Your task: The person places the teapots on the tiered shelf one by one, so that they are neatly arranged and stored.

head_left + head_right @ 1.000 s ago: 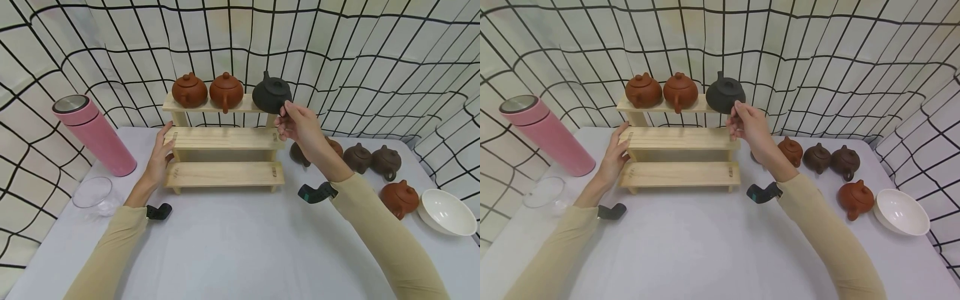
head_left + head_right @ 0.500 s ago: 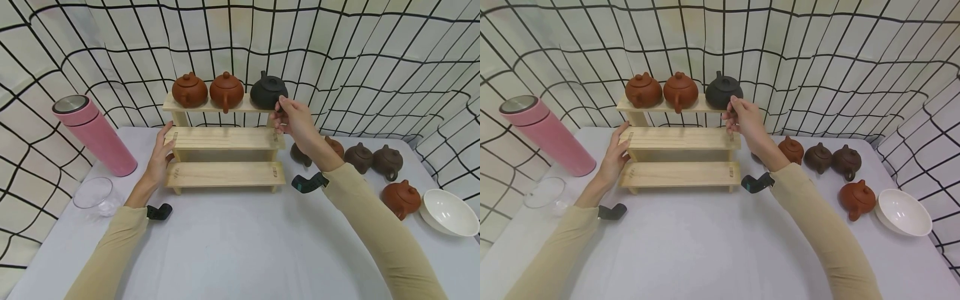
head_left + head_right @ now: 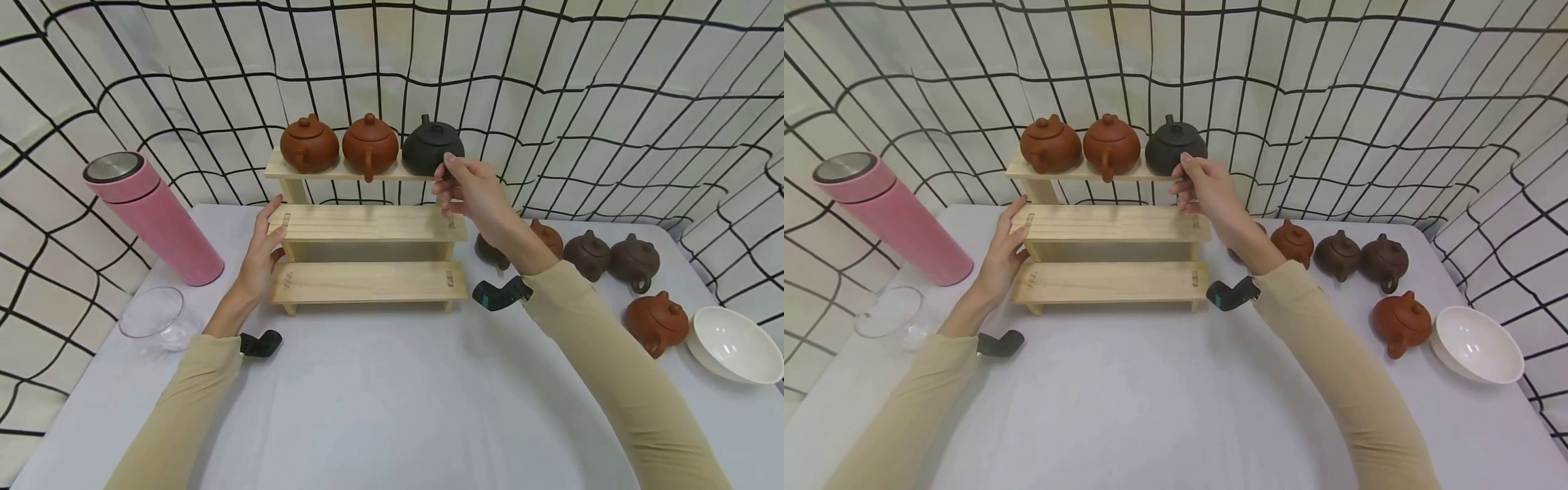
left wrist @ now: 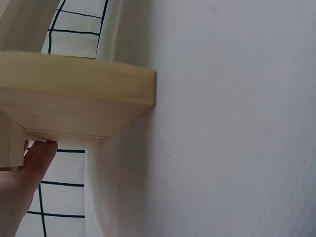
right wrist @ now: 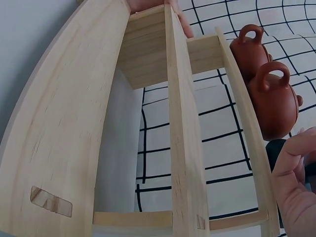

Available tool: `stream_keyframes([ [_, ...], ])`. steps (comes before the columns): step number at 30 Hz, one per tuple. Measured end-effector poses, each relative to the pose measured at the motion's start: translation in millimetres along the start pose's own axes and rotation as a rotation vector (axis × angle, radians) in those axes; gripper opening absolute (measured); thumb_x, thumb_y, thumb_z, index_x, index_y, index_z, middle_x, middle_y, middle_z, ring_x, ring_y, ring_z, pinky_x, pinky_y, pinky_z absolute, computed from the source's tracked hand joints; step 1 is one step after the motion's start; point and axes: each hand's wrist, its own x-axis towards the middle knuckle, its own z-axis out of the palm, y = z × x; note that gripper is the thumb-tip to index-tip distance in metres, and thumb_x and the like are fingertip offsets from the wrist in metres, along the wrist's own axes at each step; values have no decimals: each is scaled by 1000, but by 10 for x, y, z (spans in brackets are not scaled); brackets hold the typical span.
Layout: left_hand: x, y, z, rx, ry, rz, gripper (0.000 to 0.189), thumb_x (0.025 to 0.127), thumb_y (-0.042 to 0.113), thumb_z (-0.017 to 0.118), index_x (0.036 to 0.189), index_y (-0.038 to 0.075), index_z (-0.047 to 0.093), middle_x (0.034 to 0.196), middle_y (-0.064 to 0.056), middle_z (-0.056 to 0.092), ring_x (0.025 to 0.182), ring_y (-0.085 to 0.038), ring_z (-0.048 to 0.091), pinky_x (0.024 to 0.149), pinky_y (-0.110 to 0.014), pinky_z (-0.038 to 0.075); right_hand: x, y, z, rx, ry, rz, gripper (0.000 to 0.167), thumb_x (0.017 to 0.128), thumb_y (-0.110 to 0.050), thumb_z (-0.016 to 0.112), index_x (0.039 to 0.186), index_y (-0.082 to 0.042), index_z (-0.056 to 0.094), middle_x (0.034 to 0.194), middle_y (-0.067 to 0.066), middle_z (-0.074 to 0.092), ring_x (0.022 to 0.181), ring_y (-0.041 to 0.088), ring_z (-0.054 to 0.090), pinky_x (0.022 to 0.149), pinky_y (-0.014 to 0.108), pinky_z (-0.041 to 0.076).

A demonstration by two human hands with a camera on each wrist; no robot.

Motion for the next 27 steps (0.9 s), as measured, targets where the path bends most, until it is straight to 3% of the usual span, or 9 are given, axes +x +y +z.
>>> stream_keyframes([
  [9, -2, 12, -4, 12, 6, -5, 66, 106, 28, 28, 169, 22, 9, 173, -4, 8, 145, -20, 20, 114, -51, 21, -32, 4, 20, 5, -13, 10, 32, 114, -29, 42, 113, -2, 59, 89, 6, 63, 65, 15, 52, 60, 27, 47],
  [15, -4, -2, 11, 22, 3, -1, 66, 106, 28, 27, 169, 22, 8, 173, -4, 8, 146, -21, 19, 115, -53, 20, -135, 97, -54, -14, 14, 19, 29, 115, -33, 37, 131, -9, 44, 107, 12, 58, 73, 16, 57, 66, 24, 50],
  [21, -1, 0, 17, 21, 5, 6, 66, 106, 27, 26, 169, 23, 9, 173, -3, 8, 146, -20, 19, 114, -51, 20, -383, 238, -318, -84, 34, 41, 38, 115, -34, 34, 143, -8, 36, 114, 12, 54, 76, 15, 58, 70, 25, 51],
  [27, 1, 1, 6, 21, 9, 11, 66, 107, 27, 27, 169, 21, 8, 173, -4, 9, 145, -20, 20, 114, -52, 20, -771, 396, -683, -266, 24, 50, 41, 115, -36, 37, 142, -6, 32, 111, 14, 55, 77, 13, 59, 65, 25, 49],
])
